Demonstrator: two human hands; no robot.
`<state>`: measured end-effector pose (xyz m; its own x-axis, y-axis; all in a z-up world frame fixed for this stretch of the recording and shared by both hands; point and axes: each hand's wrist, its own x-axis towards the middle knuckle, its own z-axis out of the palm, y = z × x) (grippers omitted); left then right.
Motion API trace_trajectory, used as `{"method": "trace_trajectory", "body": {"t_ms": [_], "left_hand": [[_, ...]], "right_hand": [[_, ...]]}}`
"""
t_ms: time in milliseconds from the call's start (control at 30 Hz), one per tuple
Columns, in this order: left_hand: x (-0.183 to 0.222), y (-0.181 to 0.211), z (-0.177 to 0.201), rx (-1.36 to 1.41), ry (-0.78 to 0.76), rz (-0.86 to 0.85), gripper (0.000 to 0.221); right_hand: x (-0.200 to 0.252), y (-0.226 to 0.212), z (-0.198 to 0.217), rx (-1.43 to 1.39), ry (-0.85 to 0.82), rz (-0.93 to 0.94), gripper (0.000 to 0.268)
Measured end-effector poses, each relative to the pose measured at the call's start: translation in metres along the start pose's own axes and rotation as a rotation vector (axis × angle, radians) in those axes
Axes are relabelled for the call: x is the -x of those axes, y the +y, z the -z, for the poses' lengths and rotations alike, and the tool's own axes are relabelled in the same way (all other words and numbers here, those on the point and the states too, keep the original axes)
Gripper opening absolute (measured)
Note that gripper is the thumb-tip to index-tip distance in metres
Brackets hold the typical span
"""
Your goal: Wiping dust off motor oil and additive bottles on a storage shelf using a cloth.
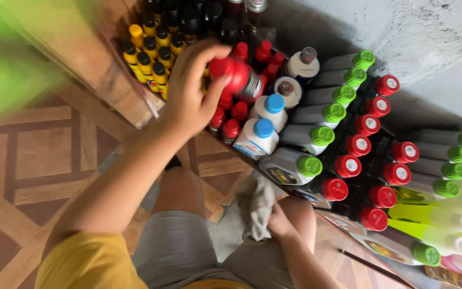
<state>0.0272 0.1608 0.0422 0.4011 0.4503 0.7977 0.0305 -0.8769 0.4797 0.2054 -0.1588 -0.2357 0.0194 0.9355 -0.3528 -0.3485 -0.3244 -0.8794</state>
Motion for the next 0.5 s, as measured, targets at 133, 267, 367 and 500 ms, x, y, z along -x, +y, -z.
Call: {"method": "trace_trajectory", "body": {"t_ms": [133, 267, 367, 500], "left_hand": [[0.079, 0.063, 0.032, 0.326, 0.079, 0.181, 0.023], [0.146, 0.114, 0.021, 0.564, 0.138, 0.423, 0.019], [0.167, 0.138, 0.006, 0.618, 0.195, 0.548, 0.02], [0.155, 0.164, 0.012, 0.623, 0.192, 0.467, 0.025]], "right_hand": [[0.009, -0.054, -0.066, 0.126, 0.086, 0.114, 0.045], [0.026, -0.136, -0.171, 0.285, 0.237, 0.252, 0.044], [0.021, -0.146, -0.196, 0.414, 0.343, 0.352, 0.044], [0.014, -0.162, -0.201, 0.024, 0.277, 0.547, 0.049]]}}
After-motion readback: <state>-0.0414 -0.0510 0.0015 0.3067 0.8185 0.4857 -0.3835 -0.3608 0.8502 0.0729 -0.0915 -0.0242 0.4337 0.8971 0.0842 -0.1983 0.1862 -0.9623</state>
